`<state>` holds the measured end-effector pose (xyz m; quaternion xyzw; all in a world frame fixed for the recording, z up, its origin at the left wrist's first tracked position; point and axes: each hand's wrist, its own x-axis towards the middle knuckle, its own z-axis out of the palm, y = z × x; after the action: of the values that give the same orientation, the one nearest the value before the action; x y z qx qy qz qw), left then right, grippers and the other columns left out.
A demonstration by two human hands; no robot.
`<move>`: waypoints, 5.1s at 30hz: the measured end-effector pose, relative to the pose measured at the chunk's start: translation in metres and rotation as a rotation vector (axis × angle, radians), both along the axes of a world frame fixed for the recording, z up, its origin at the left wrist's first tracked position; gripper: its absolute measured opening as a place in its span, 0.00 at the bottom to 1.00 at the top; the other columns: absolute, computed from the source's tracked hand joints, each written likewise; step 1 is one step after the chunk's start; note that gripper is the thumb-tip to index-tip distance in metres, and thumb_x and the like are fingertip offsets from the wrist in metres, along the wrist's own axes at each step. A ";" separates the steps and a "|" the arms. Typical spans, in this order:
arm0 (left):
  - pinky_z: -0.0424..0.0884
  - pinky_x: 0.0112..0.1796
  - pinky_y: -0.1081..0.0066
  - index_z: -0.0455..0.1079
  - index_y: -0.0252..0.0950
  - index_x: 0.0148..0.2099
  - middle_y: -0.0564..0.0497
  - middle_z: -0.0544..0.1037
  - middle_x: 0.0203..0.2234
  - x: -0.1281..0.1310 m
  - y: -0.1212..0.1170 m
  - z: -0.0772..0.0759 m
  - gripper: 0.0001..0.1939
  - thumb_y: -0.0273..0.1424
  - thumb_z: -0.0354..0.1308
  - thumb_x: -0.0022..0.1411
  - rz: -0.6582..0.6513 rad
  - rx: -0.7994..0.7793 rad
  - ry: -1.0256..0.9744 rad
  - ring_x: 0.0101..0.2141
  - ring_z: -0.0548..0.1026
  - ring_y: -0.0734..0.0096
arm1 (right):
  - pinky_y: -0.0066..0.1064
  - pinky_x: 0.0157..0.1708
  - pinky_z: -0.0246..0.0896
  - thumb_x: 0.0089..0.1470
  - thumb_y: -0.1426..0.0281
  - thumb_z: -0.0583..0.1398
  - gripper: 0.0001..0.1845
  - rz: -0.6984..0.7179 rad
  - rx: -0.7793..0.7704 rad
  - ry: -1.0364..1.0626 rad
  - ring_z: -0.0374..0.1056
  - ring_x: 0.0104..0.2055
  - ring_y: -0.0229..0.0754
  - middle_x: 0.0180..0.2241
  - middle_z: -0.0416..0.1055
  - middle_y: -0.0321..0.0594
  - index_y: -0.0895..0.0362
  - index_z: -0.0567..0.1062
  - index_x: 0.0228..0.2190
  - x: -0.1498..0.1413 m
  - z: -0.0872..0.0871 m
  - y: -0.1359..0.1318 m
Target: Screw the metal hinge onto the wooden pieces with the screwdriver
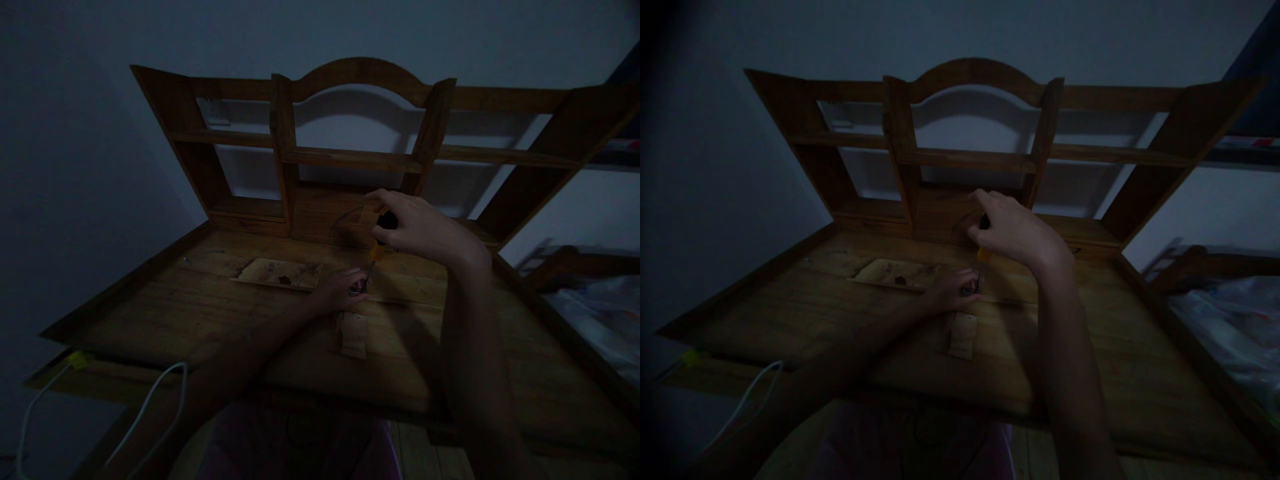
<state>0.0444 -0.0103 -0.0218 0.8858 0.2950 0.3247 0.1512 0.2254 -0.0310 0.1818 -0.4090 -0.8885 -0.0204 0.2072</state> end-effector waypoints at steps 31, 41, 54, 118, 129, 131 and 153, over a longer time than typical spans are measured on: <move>0.68 0.38 0.71 0.67 0.36 0.44 0.51 0.73 0.36 -0.001 -0.002 0.001 0.09 0.34 0.61 0.64 0.006 -0.025 -0.005 0.37 0.72 0.69 | 0.38 0.40 0.63 0.59 0.60 0.56 0.18 -0.108 -0.065 0.008 0.71 0.43 0.52 0.43 0.75 0.48 0.55 0.68 0.47 -0.007 0.002 -0.002; 0.68 0.38 0.70 0.68 0.36 0.46 0.50 0.73 0.36 -0.001 0.000 -0.003 0.10 0.35 0.60 0.65 0.004 -0.014 -0.002 0.37 0.72 0.68 | 0.36 0.32 0.59 0.59 0.53 0.56 0.19 -0.159 -0.037 -0.044 0.70 0.36 0.52 0.35 0.74 0.47 0.55 0.68 0.43 -0.004 0.001 -0.003; 0.68 0.39 0.70 0.68 0.36 0.45 0.50 0.73 0.36 -0.001 0.000 -0.002 0.10 0.34 0.61 0.64 -0.003 -0.017 -0.005 0.37 0.72 0.67 | 0.41 0.51 0.62 0.56 0.65 0.60 0.20 0.069 -0.038 -0.012 0.68 0.52 0.52 0.49 0.72 0.46 0.55 0.69 0.50 0.001 -0.003 0.005; 0.68 0.37 0.71 0.69 0.36 0.45 0.50 0.73 0.35 -0.001 -0.002 0.001 0.11 0.35 0.62 0.64 0.022 0.014 0.007 0.36 0.72 0.69 | 0.37 0.37 0.61 0.62 0.52 0.55 0.21 -0.189 0.041 -0.096 0.72 0.41 0.53 0.38 0.76 0.47 0.57 0.71 0.44 -0.008 0.000 -0.007; 0.68 0.37 0.71 0.69 0.37 0.47 0.51 0.73 0.36 -0.001 -0.001 0.000 0.12 0.36 0.61 0.64 0.018 -0.011 0.005 0.37 0.72 0.69 | 0.36 0.38 0.62 0.59 0.61 0.58 0.19 -0.096 -0.073 -0.079 0.72 0.42 0.51 0.42 0.75 0.46 0.55 0.69 0.50 -0.002 0.004 -0.008; 0.67 0.37 0.71 0.68 0.36 0.45 0.51 0.72 0.35 -0.001 -0.001 -0.001 0.11 0.35 0.61 0.64 0.020 0.005 0.001 0.36 0.72 0.69 | 0.36 0.36 0.61 0.61 0.58 0.57 0.19 -0.136 -0.034 -0.084 0.72 0.40 0.51 0.39 0.76 0.47 0.56 0.69 0.49 -0.006 0.002 -0.010; 0.66 0.36 0.70 0.66 0.36 0.38 0.51 0.72 0.34 0.000 0.000 -0.002 0.11 0.39 0.60 0.65 0.035 0.014 0.017 0.36 0.71 0.68 | 0.39 0.35 0.61 0.66 0.56 0.49 0.21 -0.305 0.151 -0.147 0.73 0.38 0.54 0.34 0.76 0.50 0.58 0.73 0.43 -0.020 -0.001 -0.014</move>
<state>0.0444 -0.0103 -0.0241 0.8843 0.3095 0.3218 0.1368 0.2051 -0.0449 0.1810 -0.5195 -0.8249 -0.1483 0.1662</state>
